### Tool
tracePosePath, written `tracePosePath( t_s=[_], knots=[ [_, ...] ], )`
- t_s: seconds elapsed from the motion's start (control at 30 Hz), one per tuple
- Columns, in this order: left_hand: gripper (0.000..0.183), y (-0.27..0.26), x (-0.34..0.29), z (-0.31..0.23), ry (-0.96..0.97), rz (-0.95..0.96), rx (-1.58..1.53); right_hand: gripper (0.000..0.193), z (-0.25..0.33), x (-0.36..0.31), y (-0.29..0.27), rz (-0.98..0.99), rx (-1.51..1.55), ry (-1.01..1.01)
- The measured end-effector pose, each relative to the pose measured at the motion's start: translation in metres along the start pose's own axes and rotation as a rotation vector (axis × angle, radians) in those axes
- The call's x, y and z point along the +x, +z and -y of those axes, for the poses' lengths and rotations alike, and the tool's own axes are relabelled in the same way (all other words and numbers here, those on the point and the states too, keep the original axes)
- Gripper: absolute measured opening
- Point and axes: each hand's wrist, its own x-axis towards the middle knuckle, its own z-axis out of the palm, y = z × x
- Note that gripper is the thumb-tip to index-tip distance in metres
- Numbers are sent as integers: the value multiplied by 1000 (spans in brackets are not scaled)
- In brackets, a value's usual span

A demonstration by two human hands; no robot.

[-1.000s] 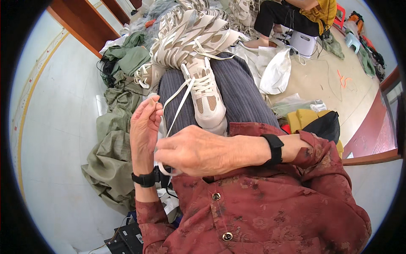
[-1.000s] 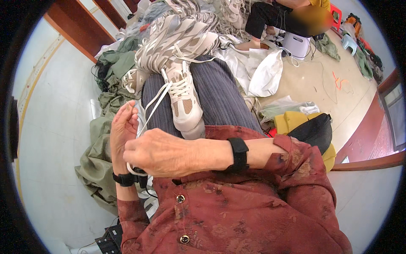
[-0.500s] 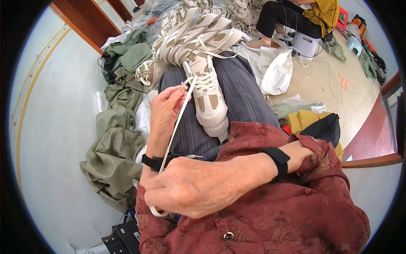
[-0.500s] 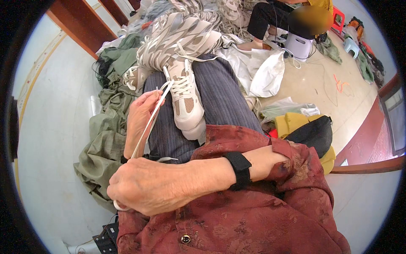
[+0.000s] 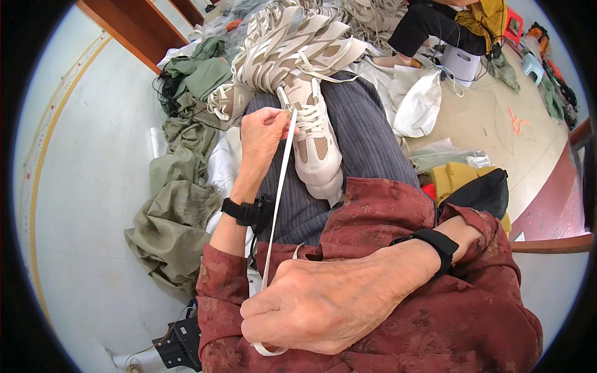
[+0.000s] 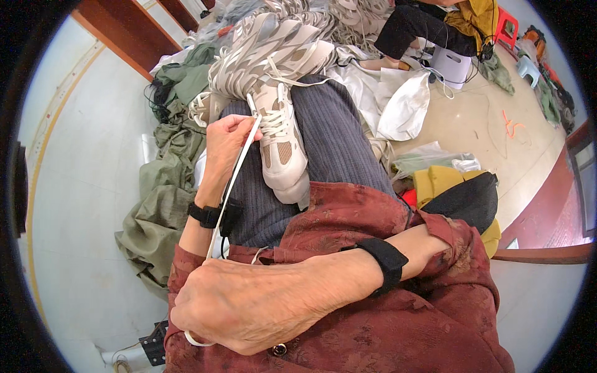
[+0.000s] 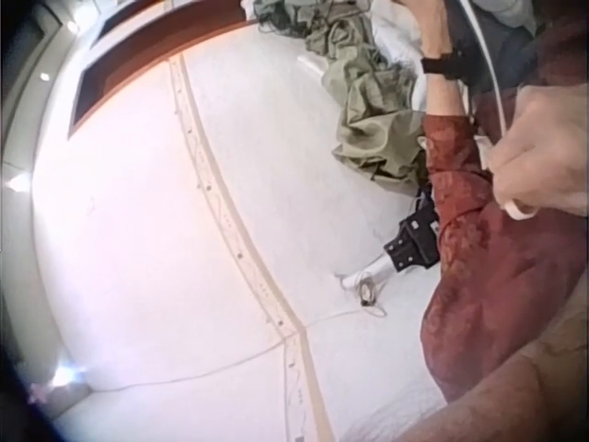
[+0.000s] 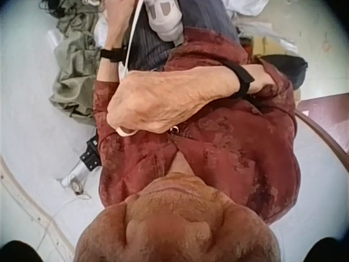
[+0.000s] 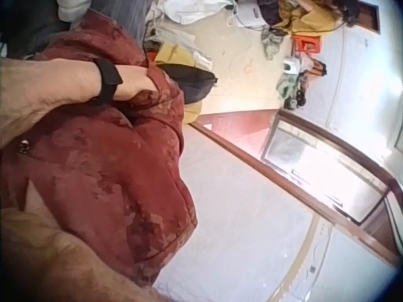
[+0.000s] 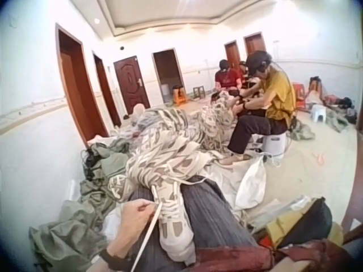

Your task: Lacing a beige shoe while sitting in a workspace.

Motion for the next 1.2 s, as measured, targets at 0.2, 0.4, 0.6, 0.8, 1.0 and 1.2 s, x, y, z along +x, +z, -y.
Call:
tracePosePath(
  t_s=[0.2,0.4,0.6,0.8,1.0,1.2],
  knots=[
    [23,0,8,-8,14,44,197,10,7,-1,-5,-69,5,-30],
    [22,-3,18,-4,57,70,309,10,5,-4,-6,32,-55,20],
    [20,-12,34,-7,154,183,517,10,2,-6,-4,-14,-14,-2],
    [20,-13,38,-11,171,228,547,10,9,-4,-9,-59,-31,-1],
    [19,-15,38,-4,15,245,262,9,4,-3,-11,-44,3,0],
    [21,-11,39,-3,87,236,292,9,-2,-4,-8,9,49,55]
  ],
)
